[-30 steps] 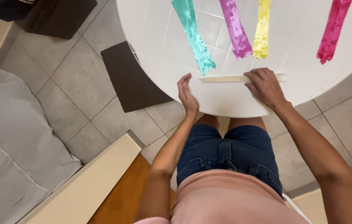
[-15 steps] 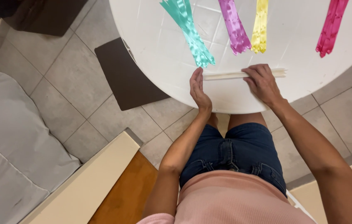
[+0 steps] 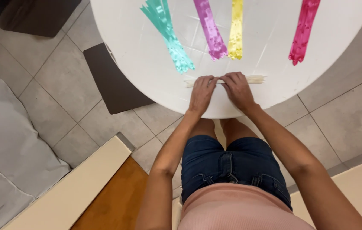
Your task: Sorting colorful ribbons by color and placing them into clear plastic sleeves for retail packaging.
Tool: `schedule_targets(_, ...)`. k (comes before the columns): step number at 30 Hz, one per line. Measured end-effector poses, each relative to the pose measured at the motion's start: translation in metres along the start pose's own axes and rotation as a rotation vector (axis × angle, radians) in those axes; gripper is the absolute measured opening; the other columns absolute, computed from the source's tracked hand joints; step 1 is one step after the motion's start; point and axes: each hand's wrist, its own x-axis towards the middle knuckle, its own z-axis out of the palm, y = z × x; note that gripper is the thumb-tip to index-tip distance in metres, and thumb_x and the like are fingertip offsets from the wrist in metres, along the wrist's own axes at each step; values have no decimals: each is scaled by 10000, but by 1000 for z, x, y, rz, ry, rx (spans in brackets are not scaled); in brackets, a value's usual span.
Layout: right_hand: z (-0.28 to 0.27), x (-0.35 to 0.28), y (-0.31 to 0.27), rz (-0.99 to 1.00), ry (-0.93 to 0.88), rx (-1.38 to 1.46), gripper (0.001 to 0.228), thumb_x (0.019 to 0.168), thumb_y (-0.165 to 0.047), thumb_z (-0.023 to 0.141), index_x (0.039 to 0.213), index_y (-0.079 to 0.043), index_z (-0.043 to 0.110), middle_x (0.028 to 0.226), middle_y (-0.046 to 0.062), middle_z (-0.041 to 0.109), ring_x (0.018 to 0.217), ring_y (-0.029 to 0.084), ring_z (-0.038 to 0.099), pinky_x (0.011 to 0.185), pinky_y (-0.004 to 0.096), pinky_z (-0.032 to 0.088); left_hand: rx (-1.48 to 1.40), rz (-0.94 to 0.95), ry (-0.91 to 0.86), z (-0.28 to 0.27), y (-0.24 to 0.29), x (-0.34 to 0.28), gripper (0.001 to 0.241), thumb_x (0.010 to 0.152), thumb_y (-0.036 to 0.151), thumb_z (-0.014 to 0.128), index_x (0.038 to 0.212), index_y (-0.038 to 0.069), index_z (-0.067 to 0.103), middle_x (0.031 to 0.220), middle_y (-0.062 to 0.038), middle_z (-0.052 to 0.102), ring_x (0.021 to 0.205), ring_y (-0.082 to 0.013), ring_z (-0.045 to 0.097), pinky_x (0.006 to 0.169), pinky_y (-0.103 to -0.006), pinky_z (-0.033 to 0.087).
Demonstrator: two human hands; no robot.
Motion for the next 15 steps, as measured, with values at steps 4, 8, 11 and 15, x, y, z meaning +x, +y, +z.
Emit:
schedule_targets(4, -39, -12, -2, 27, 105, -34, 480, 954, -227, 778, 1370, -58, 609, 1216, 146, 600, 1208, 341, 554, 1039, 476, 439, 31, 3, -42, -9, 2, 7, 246, 1002, 142, 599, 1245, 139, 639, 1098, -70, 632, 1105, -230, 631, 1038, -387, 488)
schedule_targets(8, -68, -59, 22, 329, 231, -108, 870, 957, -469, 769, 1538, 46, 377, 1541, 283, 361, 1431, 466, 300, 1175, 591, 163, 68, 5, -87, -21, 11, 9, 234, 1029, 108, 553, 1254, 109, 617, 1117, -84, 616, 1110, -230, 619, 1063, -394, 471)
schedule_targets(11, -79, -72, 25, 461, 45, -178, 1008, 978, -606, 664, 1627, 42, 248, 1690, 285, 187, 1556, 451, 111, 1214, 607, -35, 79, 11, -118, -29, 14, 13, 247, 1038, 94, 538, 1276, 86, 601, 1129, -106, 613, 1120, -243, 621, 1079, -408, 463)
schedule_targets(15, -82, -65, 23, 454, -47, -184, 995, 1026, -687, 505, 1642, 47, 240, 1724, 256, 137, 1581, 405, 52, 1183, 617, -112, 103, 27, -109, -32, 15, 13, 255, 1050, 101, 523, 1294, 75, 593, 1127, -118, 602, 1123, -251, 626, 1081, -416, 463)
